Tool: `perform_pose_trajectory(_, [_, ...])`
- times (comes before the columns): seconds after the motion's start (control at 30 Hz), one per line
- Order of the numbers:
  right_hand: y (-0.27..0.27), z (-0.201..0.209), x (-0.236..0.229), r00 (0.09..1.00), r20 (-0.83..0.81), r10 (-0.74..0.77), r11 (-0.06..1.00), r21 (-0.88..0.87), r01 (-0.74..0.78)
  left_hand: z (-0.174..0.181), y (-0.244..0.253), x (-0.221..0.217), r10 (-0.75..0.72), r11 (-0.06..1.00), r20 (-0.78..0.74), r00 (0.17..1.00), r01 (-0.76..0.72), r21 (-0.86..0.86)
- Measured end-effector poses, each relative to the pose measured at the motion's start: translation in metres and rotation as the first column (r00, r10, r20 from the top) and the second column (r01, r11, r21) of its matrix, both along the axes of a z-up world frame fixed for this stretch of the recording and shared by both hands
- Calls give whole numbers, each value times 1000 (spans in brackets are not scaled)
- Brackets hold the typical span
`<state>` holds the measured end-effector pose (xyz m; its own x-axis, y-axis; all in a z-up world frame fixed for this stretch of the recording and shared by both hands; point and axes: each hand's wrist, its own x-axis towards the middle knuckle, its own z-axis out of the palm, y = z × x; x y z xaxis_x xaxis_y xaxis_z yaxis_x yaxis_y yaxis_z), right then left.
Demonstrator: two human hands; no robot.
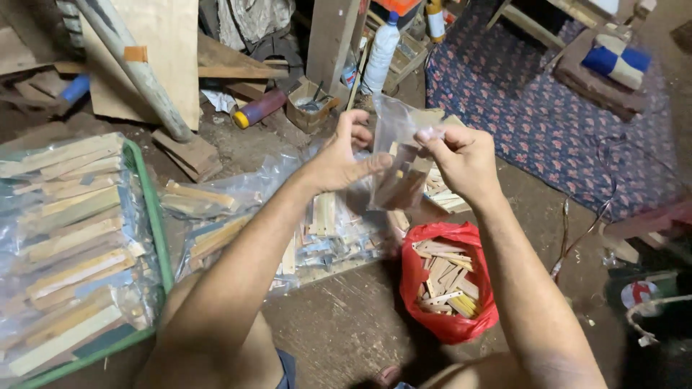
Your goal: The person picks up thin wooden slats from a large pile and a red bag, sorts them, and places them into clear plastic bags by hand.
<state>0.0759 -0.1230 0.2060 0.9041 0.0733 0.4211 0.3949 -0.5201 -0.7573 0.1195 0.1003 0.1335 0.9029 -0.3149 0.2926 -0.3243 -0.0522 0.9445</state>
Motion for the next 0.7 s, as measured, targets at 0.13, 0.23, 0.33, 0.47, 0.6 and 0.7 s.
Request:
perform_pose_trajectory(0.13, [15, 49, -26, 1000, 24, 0, 1000, 14, 0, -12, -17, -58, -161, 977, -97, 982, 173, 129])
perform_pose_trajectory(0.23, [32, 73, -48, 997, 81, -7, 999, 53, 2, -16, -33, -82, -60, 996, -100, 993, 66, 60])
perform_pose_trajectory(0.33, [40, 76, -60, 991, 128, -34, 988, 151, 14, -17, -27, -106, -20, 999, -139, 990, 14, -41])
perform_pose_trajectory(0.47, [41, 54, -62, 991, 129, -26, 934, 357, -22, -11, -2, -140, -291, 912, -262, 920, 184, -366])
perform_pose_trajectory(0.6, [50, 34, -65, 985, 171, -5, 892, 445, -73, -41, 6, -151, -316, 916, -337, 887, 192, -353])
perform_pose_trajectory(0.7, [61, 30, -82, 985, 171, -3, 851, 518, -87, -49, 10, -170, -362, 898, -527, 769, 137, -418])
